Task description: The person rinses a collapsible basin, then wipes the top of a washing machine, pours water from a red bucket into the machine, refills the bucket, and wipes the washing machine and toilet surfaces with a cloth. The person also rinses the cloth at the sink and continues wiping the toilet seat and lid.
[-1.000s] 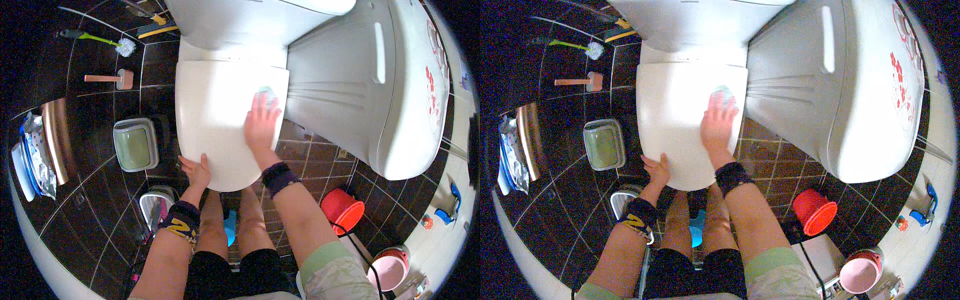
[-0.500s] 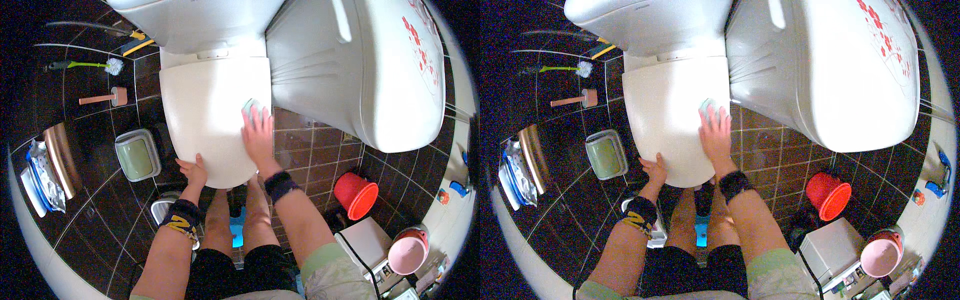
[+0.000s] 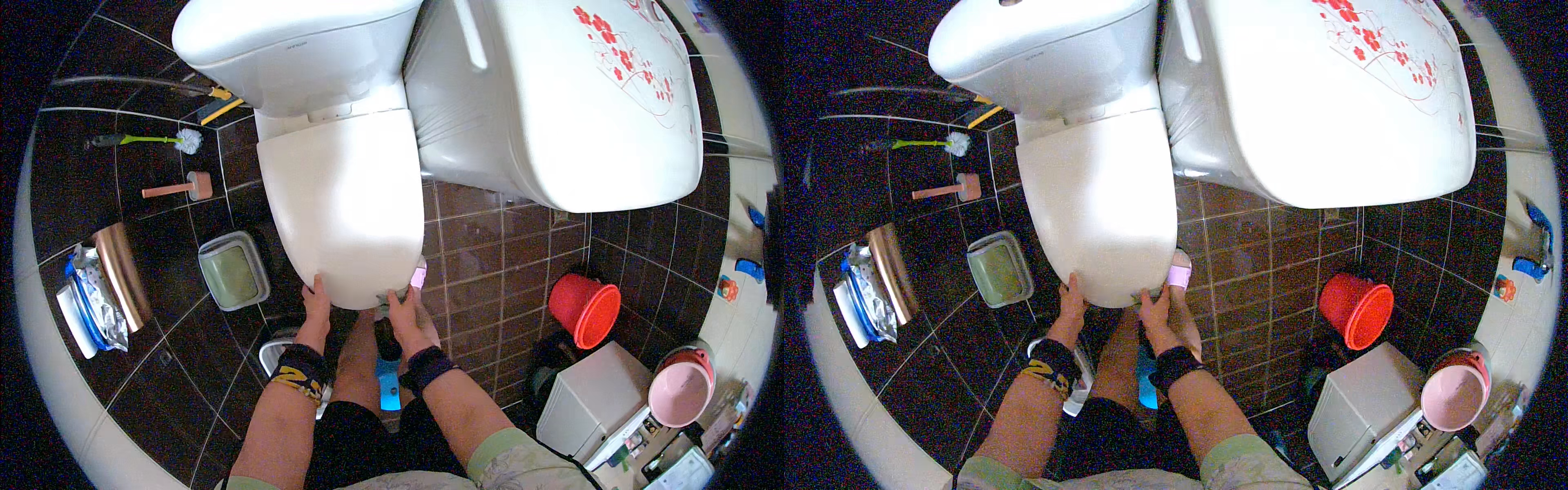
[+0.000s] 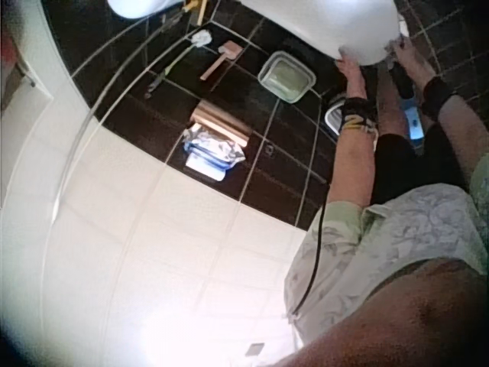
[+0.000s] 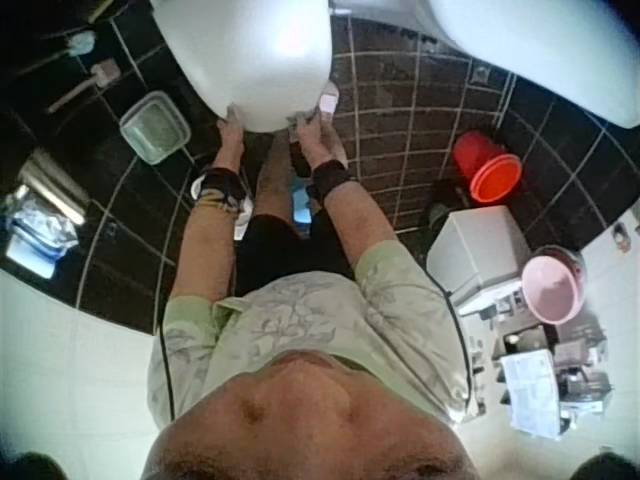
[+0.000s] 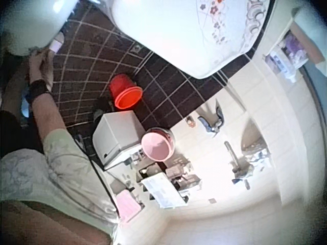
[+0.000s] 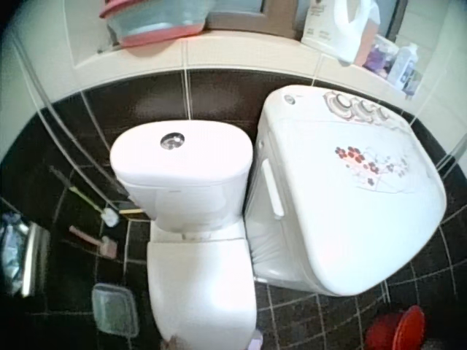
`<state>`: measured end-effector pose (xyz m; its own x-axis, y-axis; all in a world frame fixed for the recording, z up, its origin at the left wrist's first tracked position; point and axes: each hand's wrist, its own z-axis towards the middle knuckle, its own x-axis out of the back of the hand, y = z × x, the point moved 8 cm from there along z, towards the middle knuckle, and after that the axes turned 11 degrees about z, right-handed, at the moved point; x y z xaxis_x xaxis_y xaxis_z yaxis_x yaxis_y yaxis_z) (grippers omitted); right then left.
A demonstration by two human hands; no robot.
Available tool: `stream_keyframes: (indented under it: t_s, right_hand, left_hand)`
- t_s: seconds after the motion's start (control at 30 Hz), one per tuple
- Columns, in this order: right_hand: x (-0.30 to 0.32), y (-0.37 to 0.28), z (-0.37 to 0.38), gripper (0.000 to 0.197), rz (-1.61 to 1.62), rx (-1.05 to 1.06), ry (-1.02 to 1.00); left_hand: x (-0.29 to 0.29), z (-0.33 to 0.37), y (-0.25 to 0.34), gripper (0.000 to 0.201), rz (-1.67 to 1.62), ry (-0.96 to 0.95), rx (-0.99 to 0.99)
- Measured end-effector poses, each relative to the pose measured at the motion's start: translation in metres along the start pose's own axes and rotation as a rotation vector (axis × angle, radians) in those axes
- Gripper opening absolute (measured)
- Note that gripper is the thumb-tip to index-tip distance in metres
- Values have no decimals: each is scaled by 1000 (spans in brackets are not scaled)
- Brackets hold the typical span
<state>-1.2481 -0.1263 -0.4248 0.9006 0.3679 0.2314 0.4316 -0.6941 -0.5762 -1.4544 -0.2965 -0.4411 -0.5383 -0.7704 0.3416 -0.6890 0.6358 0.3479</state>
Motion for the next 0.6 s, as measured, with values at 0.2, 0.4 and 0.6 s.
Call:
stream_keyframes:
  t_s: [0.2, 0.4, 0.6]
  right_hand:
    - [7, -5, 4, 66, 435, -466, -312]
    - [42, -82, -39, 65, 169, -77, -346]
    - [27, -225, -103, 67, 538, -4, -549]
  left_hand:
    - [5, -26, 27, 76, -75, -213, 237]
    - [54, -73, 49, 59, 107, -135, 51]
    - [108, -160, 164, 39, -333, -192, -147]
